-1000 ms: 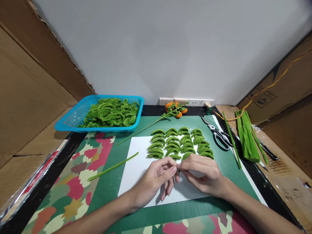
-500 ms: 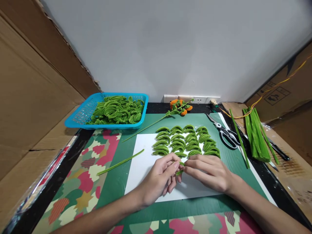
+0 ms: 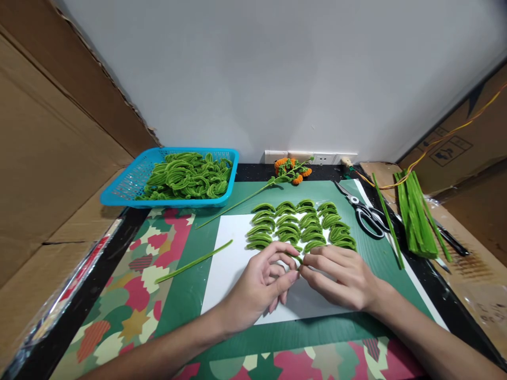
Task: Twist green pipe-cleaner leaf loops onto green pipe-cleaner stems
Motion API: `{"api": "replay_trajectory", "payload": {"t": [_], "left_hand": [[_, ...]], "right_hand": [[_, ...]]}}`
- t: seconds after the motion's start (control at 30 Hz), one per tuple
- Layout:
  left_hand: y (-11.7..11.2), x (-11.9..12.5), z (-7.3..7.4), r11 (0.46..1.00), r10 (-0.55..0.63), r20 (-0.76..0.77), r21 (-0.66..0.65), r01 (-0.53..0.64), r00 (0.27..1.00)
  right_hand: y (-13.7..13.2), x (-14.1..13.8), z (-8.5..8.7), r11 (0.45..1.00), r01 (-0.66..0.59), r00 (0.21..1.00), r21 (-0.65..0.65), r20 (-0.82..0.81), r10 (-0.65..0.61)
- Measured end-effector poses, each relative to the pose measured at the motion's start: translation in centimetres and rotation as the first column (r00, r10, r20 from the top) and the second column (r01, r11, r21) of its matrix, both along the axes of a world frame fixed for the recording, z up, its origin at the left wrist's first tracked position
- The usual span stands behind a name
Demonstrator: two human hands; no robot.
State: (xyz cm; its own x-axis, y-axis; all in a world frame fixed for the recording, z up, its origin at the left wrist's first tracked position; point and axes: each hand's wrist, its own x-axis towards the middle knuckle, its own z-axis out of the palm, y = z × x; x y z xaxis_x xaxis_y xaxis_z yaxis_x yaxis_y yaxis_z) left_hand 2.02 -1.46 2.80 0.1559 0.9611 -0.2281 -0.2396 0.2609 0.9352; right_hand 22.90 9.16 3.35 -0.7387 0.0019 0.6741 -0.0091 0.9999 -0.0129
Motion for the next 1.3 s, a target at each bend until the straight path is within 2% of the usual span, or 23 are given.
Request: {"api": "replay_trajectory", "payload": {"t": [0.17, 0.27, 0.37, 0.43, 0.6, 0.8, 0.97, 1.13, 1.3], "left_hand": [[0.0, 0.0, 0.0, 1.000, -0.015, -0.026, 0.019, 0.015, 1.000], [0.0, 0.0, -0.1, 1.000, -0.010, -0.038, 0.022, 0.011, 0.999], [-0.1, 0.0, -0.2, 1.000, 0.011, -0.049, 0.005, -0.011, 0.999], [-0.1, 0.0, -0.2, 0.999, 0.041, -0.059, -0.001, -0.041, 0.997], [-0.1, -0.1, 0.0, 0.991, 0.132, -0.088, 0.031, -0.130, 0.987], [-0.1, -0.3, 0.4, 0.997, 0.081, -0.064, 0.002, -0.081, 0.995], [0.0, -0.1, 0.3, 0.998, 0.051, -0.105, -0.015, -0.053, 0.993], [0.1, 0.0, 0.1, 0.997, 0.073, -0.103, -0.024, -0.076, 0.992], [0.3, 0.1, 0.4, 0.993, 0.117, -0.076, -0.016, -0.119, 0.990]], "right_hand": [[0.1, 0.0, -0.3, 0.999, 0.030, 0.999, -0.035, 0.026, -0.029], [0.0, 0.0, -0.7, 0.985, 0.035, 0.997, -0.167, 0.076, -0.023], [-0.1, 0.0, -1.1, 0.949, 0.012, 0.997, -0.316, 0.080, 0.014], [-0.2, -0.1, -1.1, 0.938, -0.001, 0.997, -0.346, 0.069, 0.027], [-0.3, -0.1, -1.0, 0.949, -0.009, 1.000, -0.315, 0.019, 0.016], [-0.5, 0.1, -1.0, 0.957, 0.001, 1.000, -0.291, 0.010, 0.002], [-0.6, -0.1, -1.1, 0.963, 0.000, 0.999, -0.268, 0.047, 0.013], [-0.5, -0.1, -1.0, 0.972, 0.027, 0.999, -0.232, 0.040, -0.019], [-0.5, 0.0, -1.0, 0.969, 0.009, 0.999, -0.245, 0.040, 0.001]]}}
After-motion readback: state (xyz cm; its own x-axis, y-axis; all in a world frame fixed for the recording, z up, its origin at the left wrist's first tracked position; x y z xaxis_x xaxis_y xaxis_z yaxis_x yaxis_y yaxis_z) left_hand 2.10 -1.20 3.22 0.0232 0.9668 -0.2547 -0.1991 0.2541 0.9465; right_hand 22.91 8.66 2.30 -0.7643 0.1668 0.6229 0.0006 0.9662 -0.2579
